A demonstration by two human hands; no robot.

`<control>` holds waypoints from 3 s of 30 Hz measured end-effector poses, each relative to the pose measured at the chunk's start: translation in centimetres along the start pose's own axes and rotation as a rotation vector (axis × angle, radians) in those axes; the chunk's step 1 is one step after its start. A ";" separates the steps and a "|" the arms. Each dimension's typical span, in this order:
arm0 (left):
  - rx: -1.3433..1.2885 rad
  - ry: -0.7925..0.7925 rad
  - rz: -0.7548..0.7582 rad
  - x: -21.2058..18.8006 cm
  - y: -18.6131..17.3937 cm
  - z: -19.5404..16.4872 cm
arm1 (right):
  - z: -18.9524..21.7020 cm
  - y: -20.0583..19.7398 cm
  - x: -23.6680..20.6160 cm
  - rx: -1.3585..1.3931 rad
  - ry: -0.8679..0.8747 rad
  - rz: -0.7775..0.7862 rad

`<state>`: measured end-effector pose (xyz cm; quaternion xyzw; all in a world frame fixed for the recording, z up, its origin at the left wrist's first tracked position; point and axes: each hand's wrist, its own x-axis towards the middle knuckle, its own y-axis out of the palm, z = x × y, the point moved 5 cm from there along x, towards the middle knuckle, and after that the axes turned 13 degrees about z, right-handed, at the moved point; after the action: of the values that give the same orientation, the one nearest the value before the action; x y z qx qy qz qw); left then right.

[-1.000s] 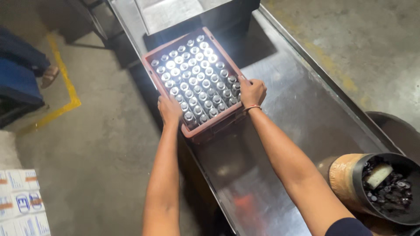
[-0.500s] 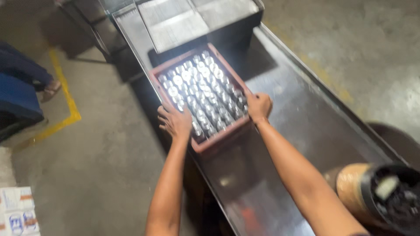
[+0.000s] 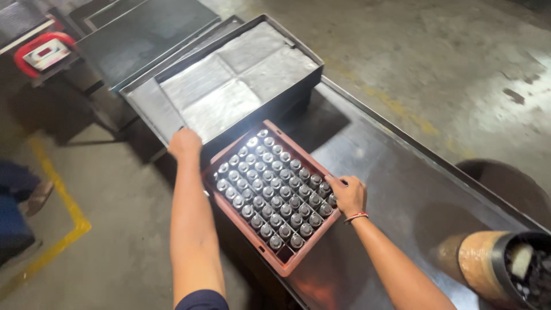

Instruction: The person places small dark wick components into metal candle cups arranged in crates on a steel table, then places white candles into the metal cups one at a time, and slides a filled tray along the table.

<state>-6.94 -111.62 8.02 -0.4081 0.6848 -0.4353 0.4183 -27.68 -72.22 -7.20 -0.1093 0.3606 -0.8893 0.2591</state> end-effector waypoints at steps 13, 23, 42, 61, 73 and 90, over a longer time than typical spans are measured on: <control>-0.149 -0.049 -0.019 -1.1 1.2 0.6 | 1.9 -1.4 -0.1 0.005 0.046 -0.005; -0.112 0.009 -0.028 -1.3 0.6 0.4 | 4.1 -3.0 -1.4 -0.022 0.112 -0.003; -0.218 1.371 0.109 -44.2 26.1 -5.5 | -16.1 -15.1 -55.7 -0.111 0.161 0.357; 0.034 1.366 0.962 -97.5 41.7 -16.7 | -32.4 -51.2 -86.8 -0.416 0.631 -0.790; 0.205 1.138 0.896 -106.7 46.1 -23.5 | -46.3 -62.7 -86.2 -0.340 1.239 -0.609; 0.146 0.873 0.798 -109.4 48.1 -21.4 | -57.3 -63.3 -89.2 -0.358 0.932 -0.348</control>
<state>-1.51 8.67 -7.45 0.1271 0.8623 -0.4180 0.2562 1.35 47.73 -4.73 0.1968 0.5601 -0.7981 -0.1029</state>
